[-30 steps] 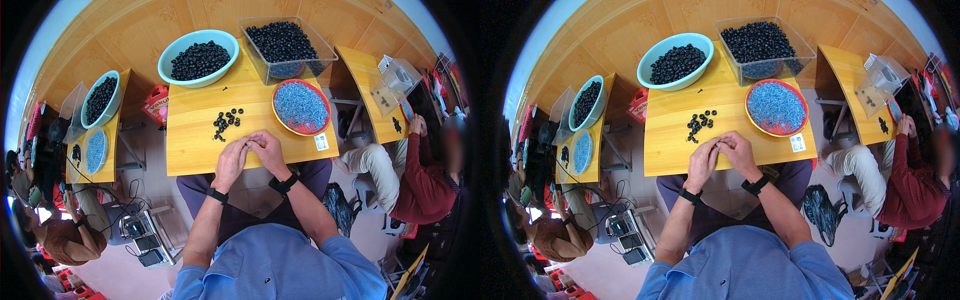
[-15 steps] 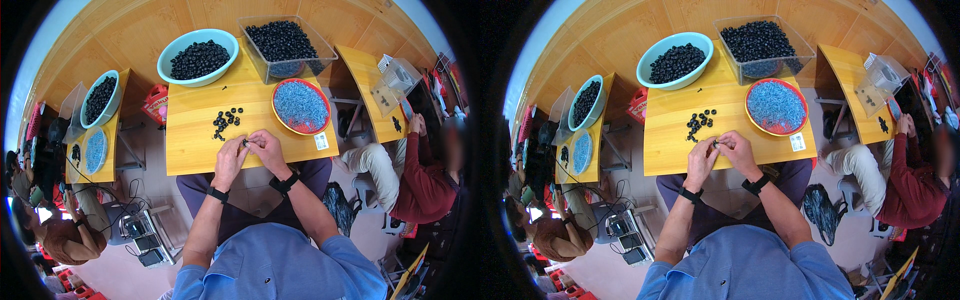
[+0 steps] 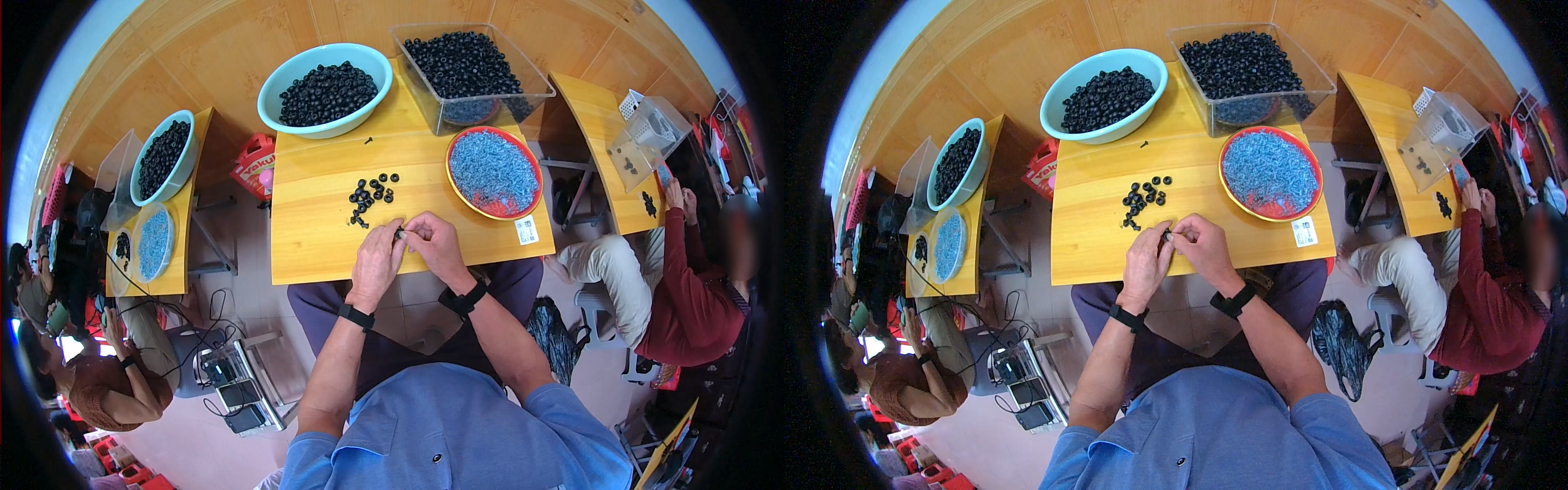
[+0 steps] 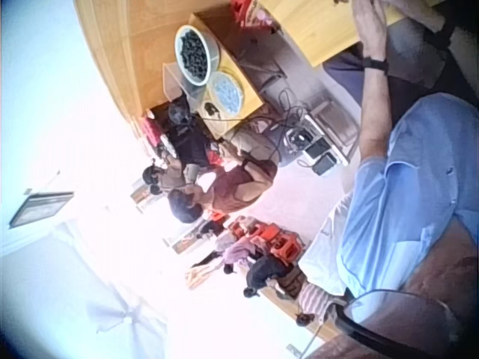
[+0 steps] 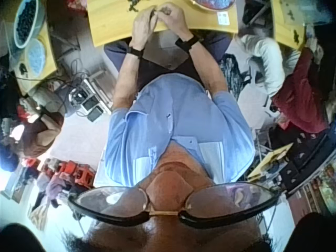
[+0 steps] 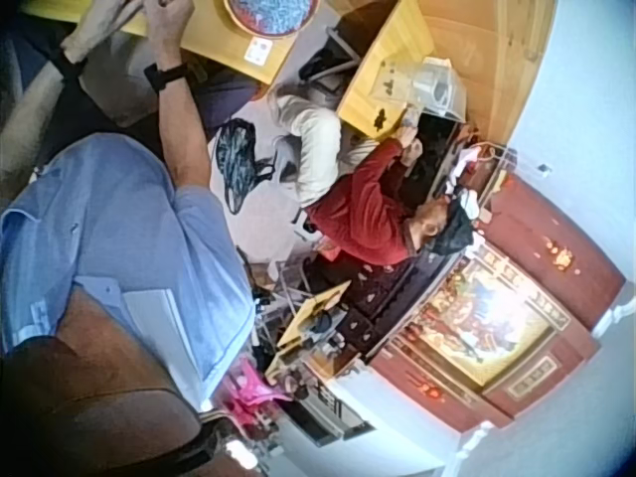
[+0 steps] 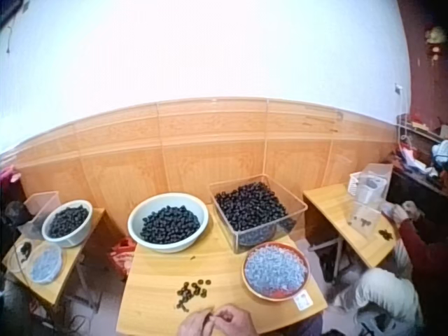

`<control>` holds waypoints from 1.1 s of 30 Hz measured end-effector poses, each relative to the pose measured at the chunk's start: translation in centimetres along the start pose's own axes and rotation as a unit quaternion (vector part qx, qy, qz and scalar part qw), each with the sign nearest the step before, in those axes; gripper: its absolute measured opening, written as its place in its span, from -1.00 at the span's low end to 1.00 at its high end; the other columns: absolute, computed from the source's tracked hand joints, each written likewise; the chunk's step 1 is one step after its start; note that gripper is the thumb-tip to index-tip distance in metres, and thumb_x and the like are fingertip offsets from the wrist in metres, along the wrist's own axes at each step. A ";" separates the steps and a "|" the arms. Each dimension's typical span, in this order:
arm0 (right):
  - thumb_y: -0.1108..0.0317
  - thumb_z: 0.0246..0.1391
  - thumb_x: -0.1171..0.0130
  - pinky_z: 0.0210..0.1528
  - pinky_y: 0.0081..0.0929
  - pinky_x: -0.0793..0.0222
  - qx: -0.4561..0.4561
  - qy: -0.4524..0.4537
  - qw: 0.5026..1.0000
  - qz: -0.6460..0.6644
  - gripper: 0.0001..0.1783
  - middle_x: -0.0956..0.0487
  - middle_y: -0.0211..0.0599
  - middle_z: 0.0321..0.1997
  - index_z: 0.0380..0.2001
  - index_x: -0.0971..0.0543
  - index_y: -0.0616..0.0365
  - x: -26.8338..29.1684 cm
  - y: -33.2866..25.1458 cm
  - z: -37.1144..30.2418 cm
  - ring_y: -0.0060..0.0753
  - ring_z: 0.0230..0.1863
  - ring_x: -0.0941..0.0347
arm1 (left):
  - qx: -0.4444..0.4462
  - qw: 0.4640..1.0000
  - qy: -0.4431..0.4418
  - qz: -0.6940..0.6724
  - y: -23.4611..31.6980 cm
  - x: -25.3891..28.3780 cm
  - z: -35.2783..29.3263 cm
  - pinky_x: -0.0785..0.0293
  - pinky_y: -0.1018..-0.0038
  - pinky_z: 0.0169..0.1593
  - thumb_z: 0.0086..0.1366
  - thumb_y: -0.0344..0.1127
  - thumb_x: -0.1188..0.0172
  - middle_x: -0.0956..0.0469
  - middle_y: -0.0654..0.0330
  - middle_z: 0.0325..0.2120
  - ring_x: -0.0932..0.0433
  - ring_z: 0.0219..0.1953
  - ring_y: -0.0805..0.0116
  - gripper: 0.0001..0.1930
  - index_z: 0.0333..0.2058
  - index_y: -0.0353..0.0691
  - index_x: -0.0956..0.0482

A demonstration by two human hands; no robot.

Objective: Manually assemble or sort small black plastic components by hand on a wooden table.

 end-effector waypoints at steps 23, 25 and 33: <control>0.59 0.14 -0.22 -0.40 -0.68 -0.41 -0.014 0.001 0.999 -0.053 -0.94 -0.57 -0.46 -0.47 -0.33 -0.53 0.29 0.1 0.2 0.1 -0.74 -0.47 -0.47 | 0.039 0.998 -0.038 -0.016 -0.2 -0.2 0.1 -0.53 0.10 -0.16 0.32 -0.40 -0.23 -0.59 -0.09 -0.31 -0.60 -0.21 -0.13 -0.71 0.00 -0.22 -0.47; 0.58 0.14 -0.23 -0.40 -0.68 -0.41 -0.015 0.003 0.999 -0.039 -0.94 -0.57 -0.46 -0.47 -0.34 -0.53 0.29 0.1 0.4 0.1 -0.74 -0.48 -0.46 | 0.044 0.998 -0.042 -0.014 -0.2 -0.2 0.0 -0.52 0.10 -0.15 0.32 -0.40 -0.23 -0.59 -0.10 -0.31 -0.60 -0.21 -0.13 -0.72 -0.01 -0.23 -0.47; 0.46 0.07 -0.29 -0.52 -0.63 -0.25 0.004 0.025 0.998 -0.058 -0.90 -0.48 -0.54 -0.63 -0.40 -0.57 0.25 0.0 0.8 -0.1 -0.78 -0.57 -0.33 | 0.041 0.998 -0.053 -0.002 -0.4 -0.2 -0.3 -0.50 0.08 -0.12 0.33 -0.42 -0.19 -0.58 -0.15 -0.33 -0.59 -0.19 -0.17 -0.78 -0.08 -0.29 -0.45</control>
Point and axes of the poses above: each hand's wrist, its own z-axis towards the middle knuckle, its own x-axis out of the back of the hand, y = z × x, the point moved 6 cm from there along z, towards the middle knuckle
